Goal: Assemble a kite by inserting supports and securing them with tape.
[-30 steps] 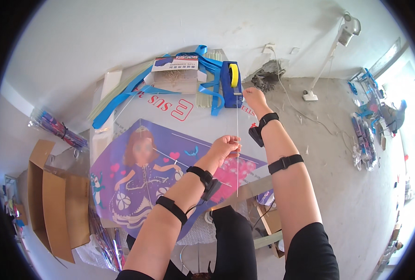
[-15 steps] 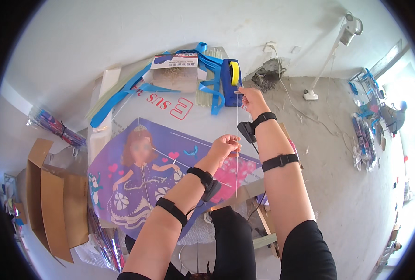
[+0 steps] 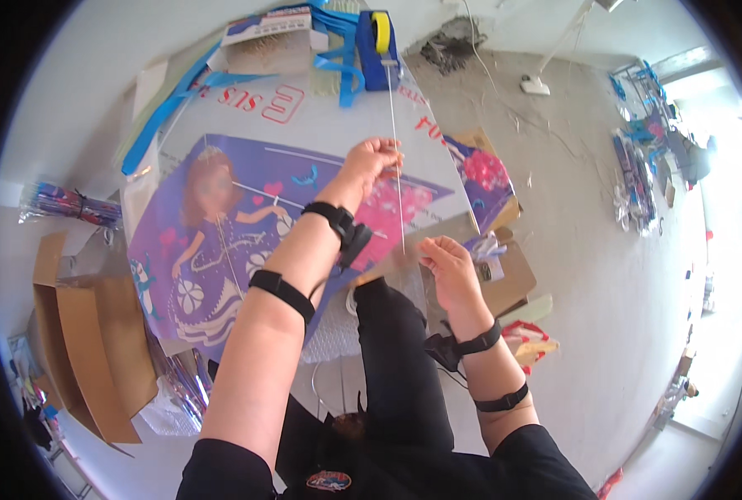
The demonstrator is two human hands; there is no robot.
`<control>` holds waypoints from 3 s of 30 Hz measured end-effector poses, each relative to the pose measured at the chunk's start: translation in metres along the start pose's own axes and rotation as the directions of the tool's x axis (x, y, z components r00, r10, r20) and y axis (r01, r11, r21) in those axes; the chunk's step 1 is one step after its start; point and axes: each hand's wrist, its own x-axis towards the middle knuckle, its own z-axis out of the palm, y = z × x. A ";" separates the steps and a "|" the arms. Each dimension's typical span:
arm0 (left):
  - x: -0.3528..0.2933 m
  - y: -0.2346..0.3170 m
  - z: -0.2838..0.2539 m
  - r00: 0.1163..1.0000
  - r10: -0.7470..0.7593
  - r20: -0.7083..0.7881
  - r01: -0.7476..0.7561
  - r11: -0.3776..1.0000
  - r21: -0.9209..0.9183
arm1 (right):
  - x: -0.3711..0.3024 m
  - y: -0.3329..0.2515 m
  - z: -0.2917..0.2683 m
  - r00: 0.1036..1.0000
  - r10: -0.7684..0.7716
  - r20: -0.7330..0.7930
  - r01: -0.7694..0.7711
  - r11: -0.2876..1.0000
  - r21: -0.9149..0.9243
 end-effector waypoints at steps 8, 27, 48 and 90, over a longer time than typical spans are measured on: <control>-0.001 0.003 0.025 0.998 -0.045 -0.053 0.045 0.999 -0.013 | 0.003 0.020 -0.007 0.996 0.087 -0.024 -0.088 0.996 -0.033; -0.141 0.030 -0.142 0.845 0.070 -0.531 0.075 0.966 0.246 | -0.008 -0.008 -0.016 1.000 -0.022 -0.003 0.022 0.999 0.026; 0.066 0.084 -0.032 0.994 0.076 -0.083 -0.053 0.968 0.247 | -0.028 0.000 0.032 0.997 -0.071 0.019 0.067 0.987 0.147; -0.061 0.148 -0.141 0.922 0.365 -0.130 -0.385 0.897 -0.216 | -0.008 -0.043 -0.012 0.946 -0.324 -0.010 0.256 0.766 -0.590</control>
